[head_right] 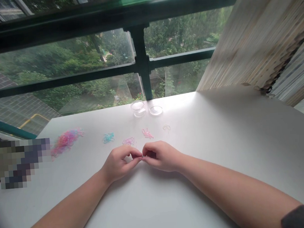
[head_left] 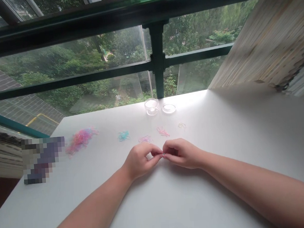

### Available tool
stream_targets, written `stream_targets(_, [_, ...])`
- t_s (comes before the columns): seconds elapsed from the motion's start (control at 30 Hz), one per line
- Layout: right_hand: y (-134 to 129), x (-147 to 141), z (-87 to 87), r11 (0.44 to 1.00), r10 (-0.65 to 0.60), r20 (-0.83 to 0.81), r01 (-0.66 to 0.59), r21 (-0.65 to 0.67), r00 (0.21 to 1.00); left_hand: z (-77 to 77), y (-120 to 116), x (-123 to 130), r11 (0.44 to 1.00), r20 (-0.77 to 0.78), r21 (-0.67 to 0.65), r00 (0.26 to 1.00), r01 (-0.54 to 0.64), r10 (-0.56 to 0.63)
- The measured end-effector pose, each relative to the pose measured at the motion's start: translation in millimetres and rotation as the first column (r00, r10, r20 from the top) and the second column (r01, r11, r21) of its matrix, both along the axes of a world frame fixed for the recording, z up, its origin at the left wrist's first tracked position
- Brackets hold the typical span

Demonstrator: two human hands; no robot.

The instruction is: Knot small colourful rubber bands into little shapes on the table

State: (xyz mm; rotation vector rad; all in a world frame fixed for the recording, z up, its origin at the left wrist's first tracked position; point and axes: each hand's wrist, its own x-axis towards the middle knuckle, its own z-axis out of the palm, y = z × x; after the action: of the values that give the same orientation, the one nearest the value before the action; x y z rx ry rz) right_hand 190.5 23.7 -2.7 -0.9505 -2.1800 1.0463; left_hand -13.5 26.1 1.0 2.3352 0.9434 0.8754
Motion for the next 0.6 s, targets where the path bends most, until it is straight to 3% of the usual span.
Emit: stream_targets(0.6, [-1.2,1.7,0.9,0.999,-0.027,-0.039,0.026,-0.018,0.999,-0.7,2.1,-2.6,0.999,0.013,-0.033,0.999,-0.036,0.036])
